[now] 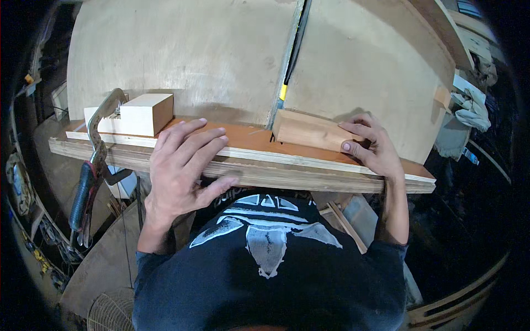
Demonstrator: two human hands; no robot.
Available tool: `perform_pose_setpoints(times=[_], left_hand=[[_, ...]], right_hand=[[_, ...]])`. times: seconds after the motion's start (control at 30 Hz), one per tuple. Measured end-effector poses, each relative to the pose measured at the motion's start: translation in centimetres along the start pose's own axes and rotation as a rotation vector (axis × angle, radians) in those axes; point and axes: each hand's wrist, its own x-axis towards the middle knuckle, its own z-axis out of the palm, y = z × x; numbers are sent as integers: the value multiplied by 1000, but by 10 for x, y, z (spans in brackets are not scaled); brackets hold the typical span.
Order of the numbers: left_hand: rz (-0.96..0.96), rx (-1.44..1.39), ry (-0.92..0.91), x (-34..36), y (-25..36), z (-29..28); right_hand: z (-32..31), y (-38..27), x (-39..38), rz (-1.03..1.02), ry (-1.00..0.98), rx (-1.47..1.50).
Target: Cutting a small piece of wood on a table saw with a jig.
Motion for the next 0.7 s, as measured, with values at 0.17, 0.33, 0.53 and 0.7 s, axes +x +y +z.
perform_pose_setpoints(times=[0.17,0.33,0.53,0.7], left_hand=[[-5,1,-53,2,0,0],[6,-7,-44,2,0,1],[6,-7,-40,2,0,2],[5,-2,-44,2,2,1]], right_hand=[[2,5,4,-36,8,-14],[2,1,5,-34,12,6],[2,6,5,-50,9,4],[1,6,5,-67,-7,10]])
